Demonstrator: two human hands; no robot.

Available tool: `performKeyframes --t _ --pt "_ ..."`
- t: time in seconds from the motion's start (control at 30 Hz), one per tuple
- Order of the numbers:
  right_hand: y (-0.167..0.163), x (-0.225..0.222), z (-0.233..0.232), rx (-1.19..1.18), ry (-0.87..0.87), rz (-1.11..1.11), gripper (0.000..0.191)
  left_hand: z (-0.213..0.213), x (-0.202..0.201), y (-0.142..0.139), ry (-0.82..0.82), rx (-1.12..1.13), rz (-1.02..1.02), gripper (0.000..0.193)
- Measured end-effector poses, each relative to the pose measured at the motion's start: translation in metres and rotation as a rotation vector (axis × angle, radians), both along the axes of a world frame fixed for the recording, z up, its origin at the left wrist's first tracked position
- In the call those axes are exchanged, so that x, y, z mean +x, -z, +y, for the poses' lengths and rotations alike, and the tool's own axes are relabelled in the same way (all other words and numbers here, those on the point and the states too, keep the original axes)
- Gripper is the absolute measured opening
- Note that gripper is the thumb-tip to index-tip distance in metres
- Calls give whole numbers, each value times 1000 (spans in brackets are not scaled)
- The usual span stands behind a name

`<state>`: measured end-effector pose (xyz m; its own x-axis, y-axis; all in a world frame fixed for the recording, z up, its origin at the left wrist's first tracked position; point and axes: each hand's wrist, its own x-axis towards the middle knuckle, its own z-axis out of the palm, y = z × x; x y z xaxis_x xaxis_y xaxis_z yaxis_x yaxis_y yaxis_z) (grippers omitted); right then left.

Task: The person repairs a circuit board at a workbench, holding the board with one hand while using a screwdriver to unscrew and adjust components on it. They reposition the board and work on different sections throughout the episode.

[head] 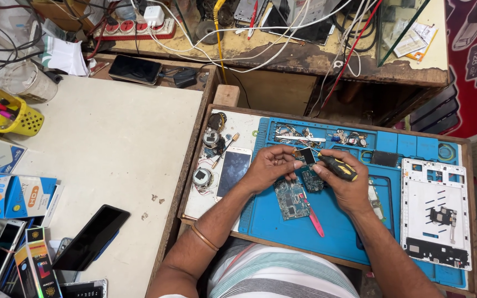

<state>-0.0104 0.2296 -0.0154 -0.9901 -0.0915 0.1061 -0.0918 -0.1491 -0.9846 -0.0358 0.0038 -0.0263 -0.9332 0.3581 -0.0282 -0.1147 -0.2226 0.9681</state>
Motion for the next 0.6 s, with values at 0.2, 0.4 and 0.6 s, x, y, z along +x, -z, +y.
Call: performKeyframes --t 0.2,0.4,0.6 --pt "-5 1 0 9 34 7 39 -1 1 -2 -27 -26 5 35" --pt "-9 12 4 -98 79 -43 39 -5 14 -9 -19 37 -12 32" --pt "-19 16 1 -133 52 -70 39 -4 20 -25 -40 48 -13 29"
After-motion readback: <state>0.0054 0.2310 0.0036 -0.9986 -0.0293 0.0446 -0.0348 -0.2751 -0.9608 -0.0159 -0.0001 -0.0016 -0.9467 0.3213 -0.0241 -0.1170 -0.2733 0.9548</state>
